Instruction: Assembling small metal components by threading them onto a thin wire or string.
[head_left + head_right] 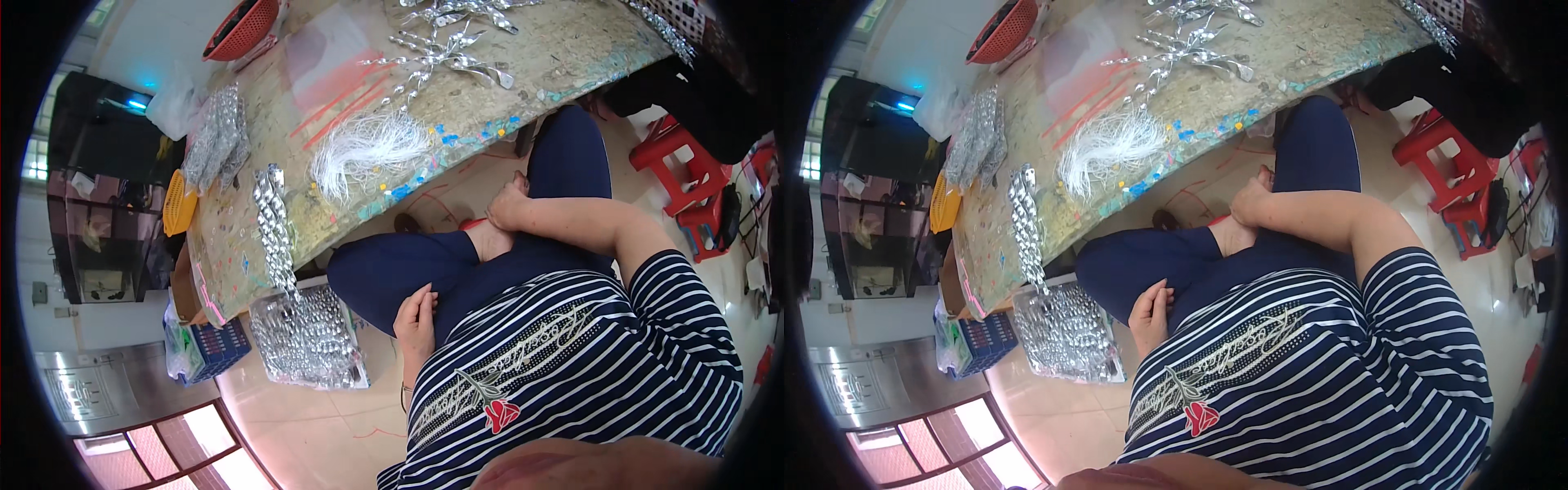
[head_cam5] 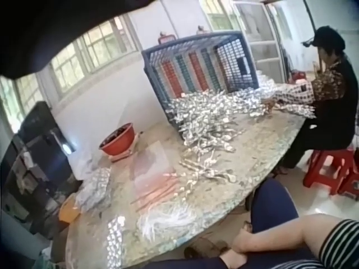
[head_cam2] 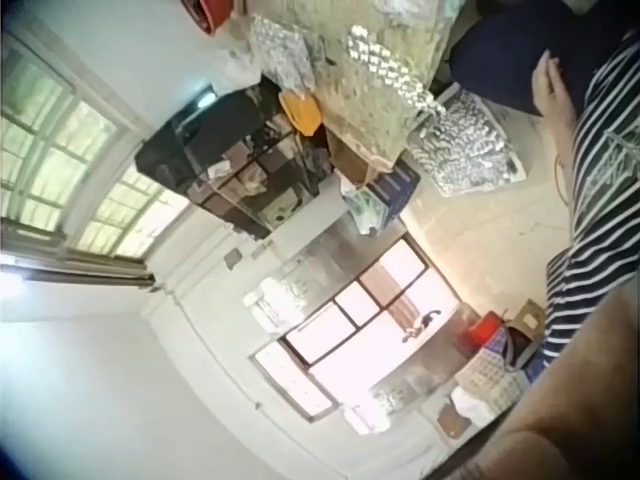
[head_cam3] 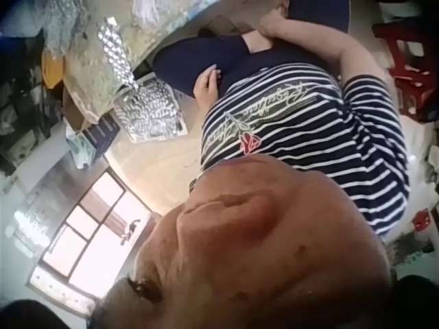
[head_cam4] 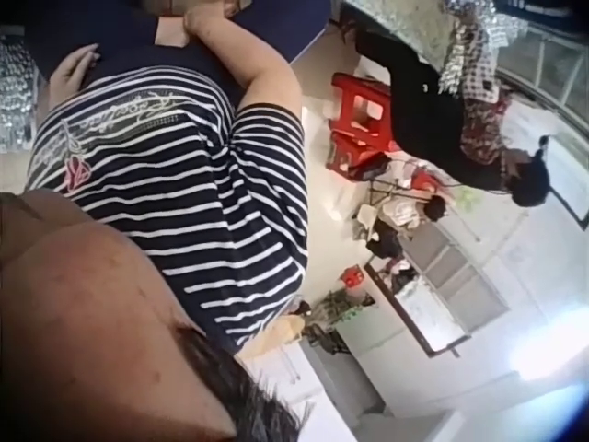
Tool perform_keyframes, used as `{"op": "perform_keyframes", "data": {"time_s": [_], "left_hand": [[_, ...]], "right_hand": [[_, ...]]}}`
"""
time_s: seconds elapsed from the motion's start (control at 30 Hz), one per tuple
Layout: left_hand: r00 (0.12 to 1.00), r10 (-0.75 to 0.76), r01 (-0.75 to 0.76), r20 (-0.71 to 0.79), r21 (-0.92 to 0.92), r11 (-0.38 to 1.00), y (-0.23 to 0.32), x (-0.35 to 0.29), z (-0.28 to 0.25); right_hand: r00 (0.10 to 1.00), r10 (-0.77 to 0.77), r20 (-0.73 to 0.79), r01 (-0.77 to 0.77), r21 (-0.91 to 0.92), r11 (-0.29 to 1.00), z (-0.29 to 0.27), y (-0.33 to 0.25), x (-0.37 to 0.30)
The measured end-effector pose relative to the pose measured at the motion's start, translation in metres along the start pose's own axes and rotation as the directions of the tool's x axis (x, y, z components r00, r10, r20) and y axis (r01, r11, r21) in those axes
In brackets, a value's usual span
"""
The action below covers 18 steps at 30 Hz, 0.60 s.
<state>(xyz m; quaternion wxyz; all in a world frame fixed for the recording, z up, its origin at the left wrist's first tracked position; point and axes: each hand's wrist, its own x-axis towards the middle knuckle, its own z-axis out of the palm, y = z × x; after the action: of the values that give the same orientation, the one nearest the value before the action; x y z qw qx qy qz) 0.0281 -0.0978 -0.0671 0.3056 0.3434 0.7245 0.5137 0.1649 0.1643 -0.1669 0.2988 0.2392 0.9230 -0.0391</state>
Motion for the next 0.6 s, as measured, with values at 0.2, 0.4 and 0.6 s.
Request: {"op": "perform_keyframes", "data": {"time_s": [0.2, 0.4, 0.6], "left_hand": [[0.99, -0.142, 0.14, -0.024, -0.064, 0.988, 0.009, 0.008, 0.0], [0.967, -0.254, 0.251, 0.001, -0.157, 0.955, 0.015, 0.027, -0.003], [0.967, -0.247, 0.255, 0.07, -0.145, 0.956, 0.03, 0.058, 0.001]], "right_hand": [[0.996, -0.078, 0.046, 0.078, -0.003, 0.997, -0.013, 0.004, -0.008], [0.981, -0.167, -0.103, 0.194, 0.363, 0.911, -0.068, -0.009, -0.039], [0.718, -0.022, -0.696, 0.43, 0.418, 0.801, -0.198, 0.059, -0.026]]}}
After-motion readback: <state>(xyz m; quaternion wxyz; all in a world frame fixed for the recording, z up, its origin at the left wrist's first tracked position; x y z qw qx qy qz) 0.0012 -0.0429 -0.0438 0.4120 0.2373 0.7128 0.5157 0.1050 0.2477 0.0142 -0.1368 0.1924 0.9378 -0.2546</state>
